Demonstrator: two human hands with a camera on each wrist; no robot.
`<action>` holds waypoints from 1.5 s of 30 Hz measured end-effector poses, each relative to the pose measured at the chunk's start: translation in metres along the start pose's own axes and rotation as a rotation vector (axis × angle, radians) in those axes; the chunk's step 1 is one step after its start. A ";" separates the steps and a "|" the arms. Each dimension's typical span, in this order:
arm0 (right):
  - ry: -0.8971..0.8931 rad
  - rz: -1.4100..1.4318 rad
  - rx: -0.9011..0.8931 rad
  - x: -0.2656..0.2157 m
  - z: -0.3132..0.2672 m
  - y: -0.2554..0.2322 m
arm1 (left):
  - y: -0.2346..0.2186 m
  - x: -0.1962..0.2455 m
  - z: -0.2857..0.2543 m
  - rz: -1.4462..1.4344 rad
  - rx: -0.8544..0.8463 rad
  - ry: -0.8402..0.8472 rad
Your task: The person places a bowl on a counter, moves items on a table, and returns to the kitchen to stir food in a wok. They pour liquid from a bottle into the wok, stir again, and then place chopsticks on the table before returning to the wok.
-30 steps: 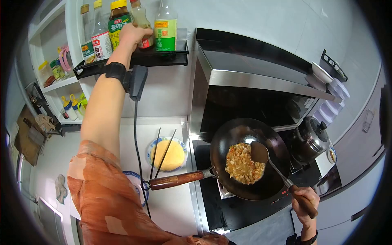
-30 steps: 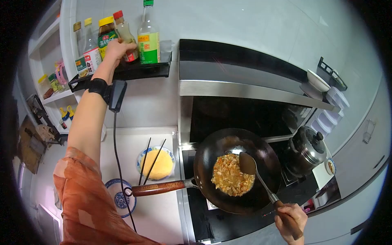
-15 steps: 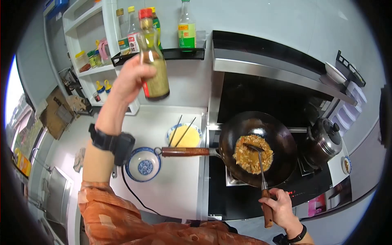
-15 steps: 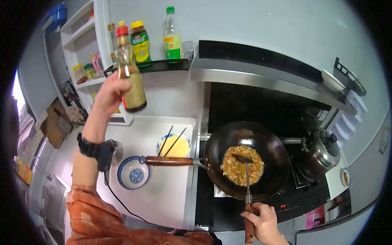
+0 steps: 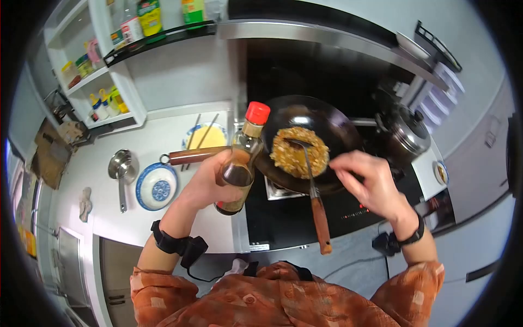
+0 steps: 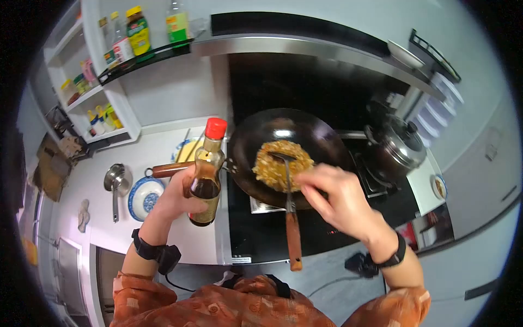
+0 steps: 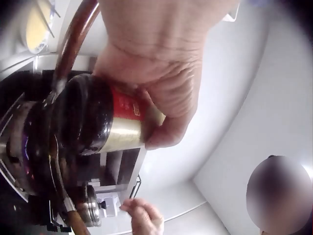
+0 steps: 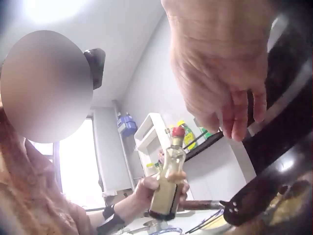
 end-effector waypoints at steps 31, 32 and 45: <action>0.223 0.232 -0.453 0.006 0.009 0.034 | 0.069 -0.030 -0.011 0.482 -0.380 0.277; 0.384 0.570 -0.456 0.016 0.003 0.040 | 0.072 -0.025 -0.011 0.466 -0.394 0.318; 0.026 -0.302 -0.394 0.019 -0.064 0.070 | -0.006 0.009 0.013 0.631 0.216 0.148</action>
Point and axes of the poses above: each hand's wrist, its own z-axis towards the middle knuckle, its own y-axis out of the palm, x = y × z, the point moved 5 cm from there along z, towards the middle knuckle, and after that the axes turned 11 degrees about z, right-handed, at the moved point
